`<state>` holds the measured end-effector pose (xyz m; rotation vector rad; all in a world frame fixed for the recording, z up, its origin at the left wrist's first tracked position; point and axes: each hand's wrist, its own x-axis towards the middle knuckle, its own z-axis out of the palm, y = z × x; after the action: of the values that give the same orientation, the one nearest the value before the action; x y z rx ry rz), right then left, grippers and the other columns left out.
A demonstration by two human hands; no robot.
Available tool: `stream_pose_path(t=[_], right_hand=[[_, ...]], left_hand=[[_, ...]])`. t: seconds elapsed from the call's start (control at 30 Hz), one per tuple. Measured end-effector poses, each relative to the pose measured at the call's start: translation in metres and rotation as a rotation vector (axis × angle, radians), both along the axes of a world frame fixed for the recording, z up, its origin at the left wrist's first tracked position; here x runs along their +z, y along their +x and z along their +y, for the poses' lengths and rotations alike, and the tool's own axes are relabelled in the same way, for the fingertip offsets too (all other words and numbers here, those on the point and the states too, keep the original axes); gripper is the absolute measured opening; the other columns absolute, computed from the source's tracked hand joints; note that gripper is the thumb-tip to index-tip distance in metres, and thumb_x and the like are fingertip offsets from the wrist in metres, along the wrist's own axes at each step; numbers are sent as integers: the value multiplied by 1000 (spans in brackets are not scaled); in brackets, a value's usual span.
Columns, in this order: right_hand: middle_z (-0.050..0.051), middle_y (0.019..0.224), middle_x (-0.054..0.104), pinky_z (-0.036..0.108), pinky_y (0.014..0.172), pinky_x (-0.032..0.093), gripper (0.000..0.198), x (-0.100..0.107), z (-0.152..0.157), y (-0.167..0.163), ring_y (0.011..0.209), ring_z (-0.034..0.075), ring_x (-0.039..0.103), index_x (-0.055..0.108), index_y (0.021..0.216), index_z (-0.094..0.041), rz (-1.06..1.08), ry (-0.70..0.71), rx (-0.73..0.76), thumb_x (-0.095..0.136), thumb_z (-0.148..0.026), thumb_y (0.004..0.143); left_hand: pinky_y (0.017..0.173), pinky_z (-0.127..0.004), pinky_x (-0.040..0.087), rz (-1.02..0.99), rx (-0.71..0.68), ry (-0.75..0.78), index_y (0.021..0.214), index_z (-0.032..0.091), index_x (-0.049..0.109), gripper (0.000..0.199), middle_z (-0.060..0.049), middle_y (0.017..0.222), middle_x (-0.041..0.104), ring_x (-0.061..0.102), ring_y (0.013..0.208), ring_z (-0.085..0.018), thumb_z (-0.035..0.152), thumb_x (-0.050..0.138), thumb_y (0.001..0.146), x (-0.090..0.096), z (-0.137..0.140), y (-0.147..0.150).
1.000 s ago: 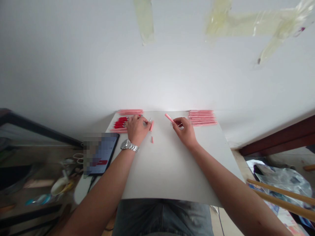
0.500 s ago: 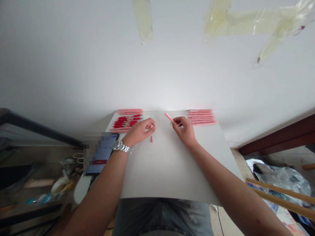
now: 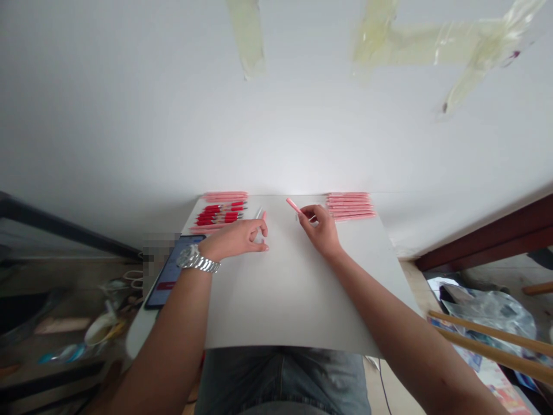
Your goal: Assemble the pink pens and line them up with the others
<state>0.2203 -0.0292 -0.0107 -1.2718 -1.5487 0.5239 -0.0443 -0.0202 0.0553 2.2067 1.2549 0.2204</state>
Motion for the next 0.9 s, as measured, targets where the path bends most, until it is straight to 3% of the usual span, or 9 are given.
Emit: stream_pose_path(t=[0.3, 0.53, 0.7, 0.9], right_hand=[[6, 97, 73, 39, 79, 56, 28, -1, 1, 0, 86, 21, 66, 69, 96, -23, -5, 7, -4, 63, -51, 95], [6, 96, 72, 38, 78, 56, 28, -2, 2, 0, 86, 21, 66, 69, 96, -23, -4, 18, 2, 63, -51, 95], [5, 96, 72, 38, 79, 56, 27, -3, 2, 0, 86, 20, 66, 69, 96, -23, 1, 12, -2, 64, -50, 95], [6, 94, 72, 39, 77, 57, 30, -3, 3, -1, 84, 20, 67, 68, 96, -23, 9, 16, 0, 64, -52, 94]], left_hand=[[61, -27, 34, 58, -11, 17, 94, 24, 67, 27, 4, 76, 63, 57, 63, -16, 36, 81, 75, -5, 0, 1], [60, -28, 32, 54, -39, 23, 85, 24, 71, 12, 1, 76, 65, 58, 65, -16, 35, 74, 81, -9, -2, 0], [61, -27, 35, -61, -21, 61, 87, 24, 69, 12, 3, 69, 60, 56, 63, -16, 36, 70, 87, -2, -4, 4], [79, -29, 51, -358, -49, -2, 92, 24, 65, 11, -1, 92, 72, 70, 85, -17, 34, 67, 91, -2, -3, 20]])
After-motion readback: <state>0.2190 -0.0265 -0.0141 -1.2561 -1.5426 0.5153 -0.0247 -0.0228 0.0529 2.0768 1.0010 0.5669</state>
